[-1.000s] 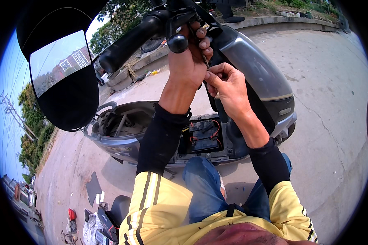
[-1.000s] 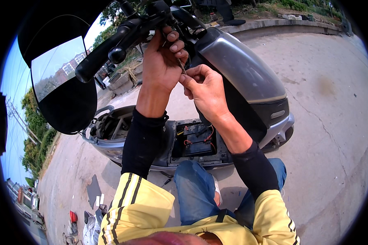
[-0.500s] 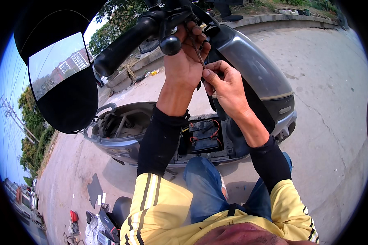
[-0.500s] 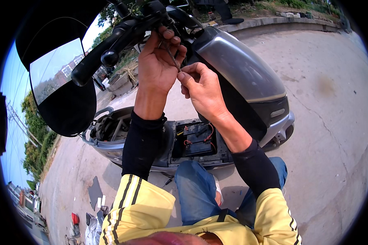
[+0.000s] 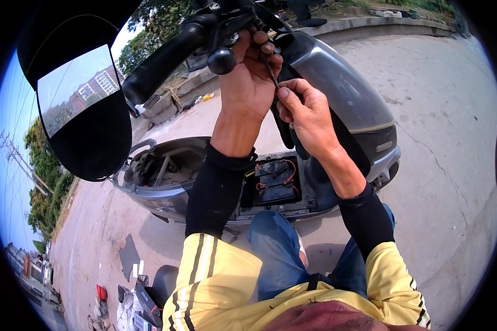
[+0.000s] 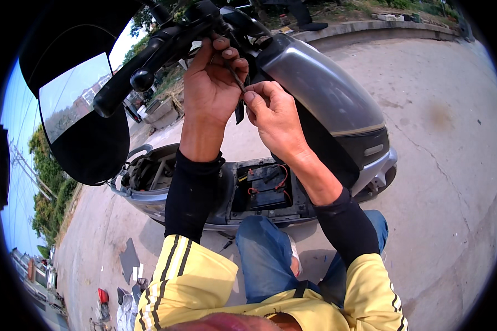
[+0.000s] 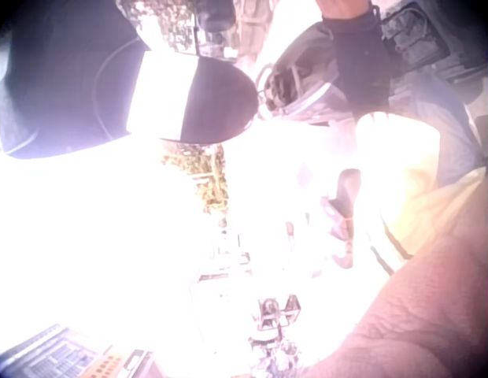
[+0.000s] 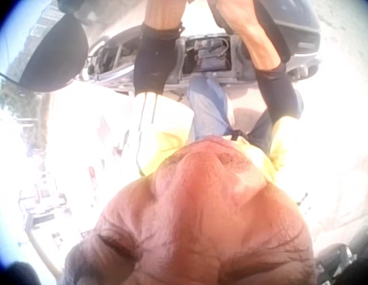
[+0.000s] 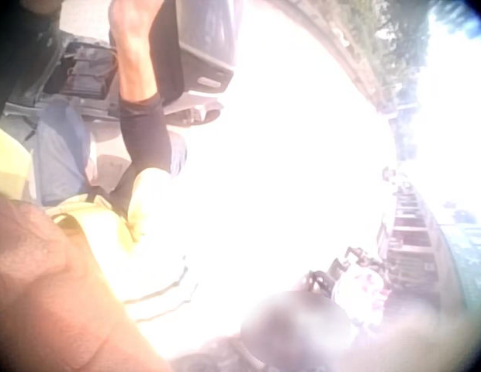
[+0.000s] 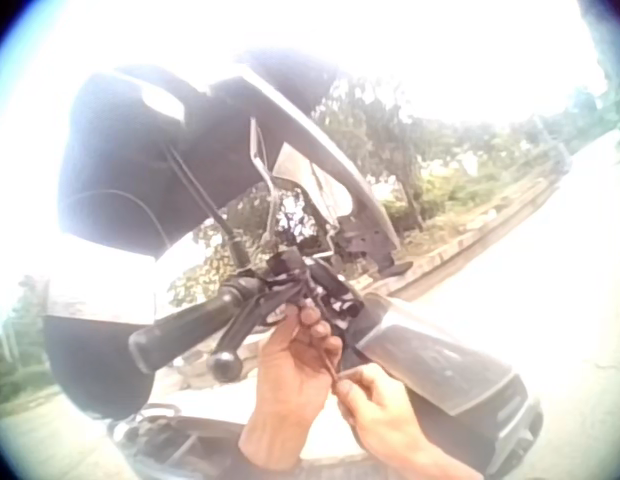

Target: The person sits on a scooter with the seat compartment open and works on the handlebar controls and dashboard area. They manipulate wires and components near the ignition and throttle, then use a screwdriver to adjust parts on the handlebar assembly.

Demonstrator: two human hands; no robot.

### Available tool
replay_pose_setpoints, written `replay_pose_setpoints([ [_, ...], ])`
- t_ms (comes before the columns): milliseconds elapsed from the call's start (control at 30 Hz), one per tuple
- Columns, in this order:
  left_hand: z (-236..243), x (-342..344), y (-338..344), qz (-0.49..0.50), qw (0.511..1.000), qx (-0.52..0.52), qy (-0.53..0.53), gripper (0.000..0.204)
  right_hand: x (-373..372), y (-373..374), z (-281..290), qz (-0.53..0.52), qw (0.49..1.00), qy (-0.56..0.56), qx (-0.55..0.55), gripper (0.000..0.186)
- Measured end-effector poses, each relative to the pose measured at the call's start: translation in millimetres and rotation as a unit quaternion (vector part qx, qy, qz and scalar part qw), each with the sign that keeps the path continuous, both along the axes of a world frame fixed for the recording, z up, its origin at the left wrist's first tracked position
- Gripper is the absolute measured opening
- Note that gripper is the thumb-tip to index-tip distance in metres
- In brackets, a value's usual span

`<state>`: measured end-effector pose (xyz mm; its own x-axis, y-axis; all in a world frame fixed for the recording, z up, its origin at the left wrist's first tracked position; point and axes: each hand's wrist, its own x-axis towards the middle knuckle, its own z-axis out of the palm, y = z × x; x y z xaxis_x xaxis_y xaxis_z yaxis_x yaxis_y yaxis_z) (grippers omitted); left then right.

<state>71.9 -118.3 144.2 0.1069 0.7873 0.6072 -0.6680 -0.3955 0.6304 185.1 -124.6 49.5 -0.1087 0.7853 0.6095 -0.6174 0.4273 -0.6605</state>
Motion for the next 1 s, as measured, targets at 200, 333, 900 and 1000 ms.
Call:
replay_pose_setpoints([
  [200,-3.4,0.1,-2.5,-0.004,1.0,0.007,0.02,0.02,5.3,-7.8,3.6,0.003,0.999,-0.037,-0.003,0.015],
  [333,-10.4,2.0,-12.6,0.024,1.0,0.0,0.009,0.021,7.6,-8.3,-4.6,0.044,0.999,-0.026,-0.009,0.015],
  [900,-109.4,-10.0,-52.0,0.083,0.991,-0.077,0.066,0.034,5.0,-40.7,-104.5,0.056,0.994,-0.008,-0.093,0.015],
  [1000,-111.5,-11.0,-52.9,0.087,0.989,-0.074,0.092,0.038,4.1,-39.9,-105.8,0.056,0.995,-0.002,-0.084,0.015],
])
